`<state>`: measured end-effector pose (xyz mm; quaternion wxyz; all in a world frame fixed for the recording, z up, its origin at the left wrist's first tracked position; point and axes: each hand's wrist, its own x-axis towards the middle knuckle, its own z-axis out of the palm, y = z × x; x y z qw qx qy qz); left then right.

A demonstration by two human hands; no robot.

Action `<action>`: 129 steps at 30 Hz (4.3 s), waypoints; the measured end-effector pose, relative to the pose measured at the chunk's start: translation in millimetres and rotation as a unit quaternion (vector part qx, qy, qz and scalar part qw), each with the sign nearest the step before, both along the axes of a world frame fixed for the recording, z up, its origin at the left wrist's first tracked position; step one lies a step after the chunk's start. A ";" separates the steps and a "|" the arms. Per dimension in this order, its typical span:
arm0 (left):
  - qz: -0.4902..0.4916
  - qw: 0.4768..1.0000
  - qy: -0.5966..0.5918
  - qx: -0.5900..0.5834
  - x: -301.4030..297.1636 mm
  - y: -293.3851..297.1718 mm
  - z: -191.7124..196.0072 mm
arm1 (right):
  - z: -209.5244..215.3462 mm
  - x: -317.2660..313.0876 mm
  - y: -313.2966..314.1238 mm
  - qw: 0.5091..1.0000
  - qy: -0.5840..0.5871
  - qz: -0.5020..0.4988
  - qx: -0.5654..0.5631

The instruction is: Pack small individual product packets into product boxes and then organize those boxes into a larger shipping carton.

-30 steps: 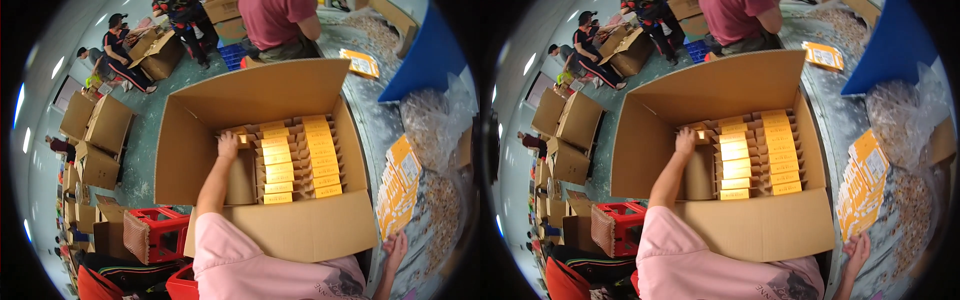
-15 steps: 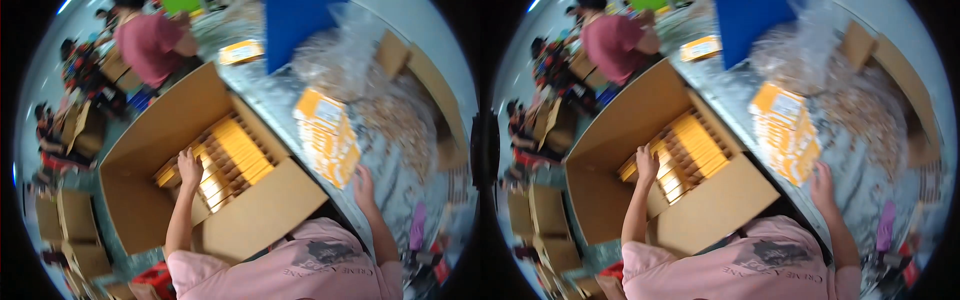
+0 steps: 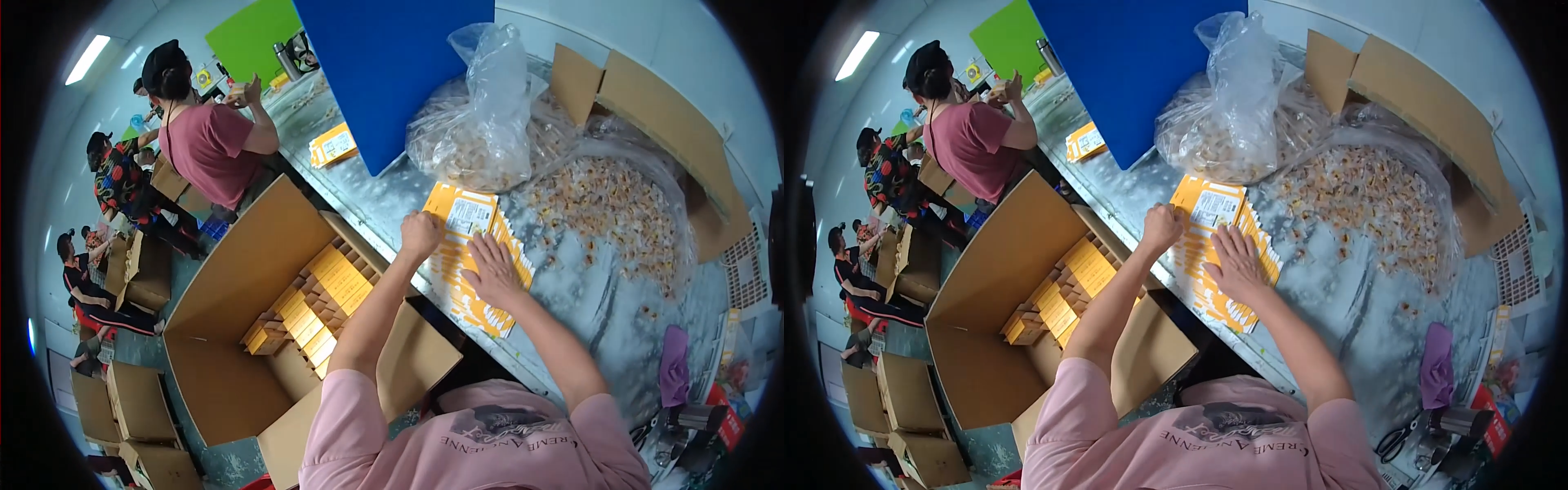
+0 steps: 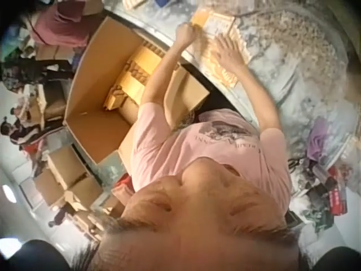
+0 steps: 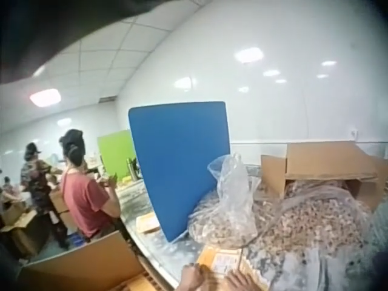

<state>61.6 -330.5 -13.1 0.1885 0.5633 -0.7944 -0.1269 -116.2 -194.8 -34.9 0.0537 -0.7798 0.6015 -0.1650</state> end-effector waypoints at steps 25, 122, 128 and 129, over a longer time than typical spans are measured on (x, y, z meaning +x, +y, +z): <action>0.071 0.923 0.306 0.224 -17.2 140.0 47.4 | 16.0 -44.6 95.1 0.714 -0.684 -0.118 0.093; -0.181 0.884 0.354 0.245 -77.9 316.6 33.8 | 8.6 -75.5 251.0 0.816 -0.564 -0.119 -0.048; -0.146 0.895 0.337 0.252 -75.5 321.9 45.7 | -13.5 -83.9 258.1 0.715 -0.665 -0.215 0.018; -0.154 0.908 0.325 0.214 -77.6 321.2 43.5 | -6.3 -83.0 259.6 0.714 -0.667 -0.211 0.019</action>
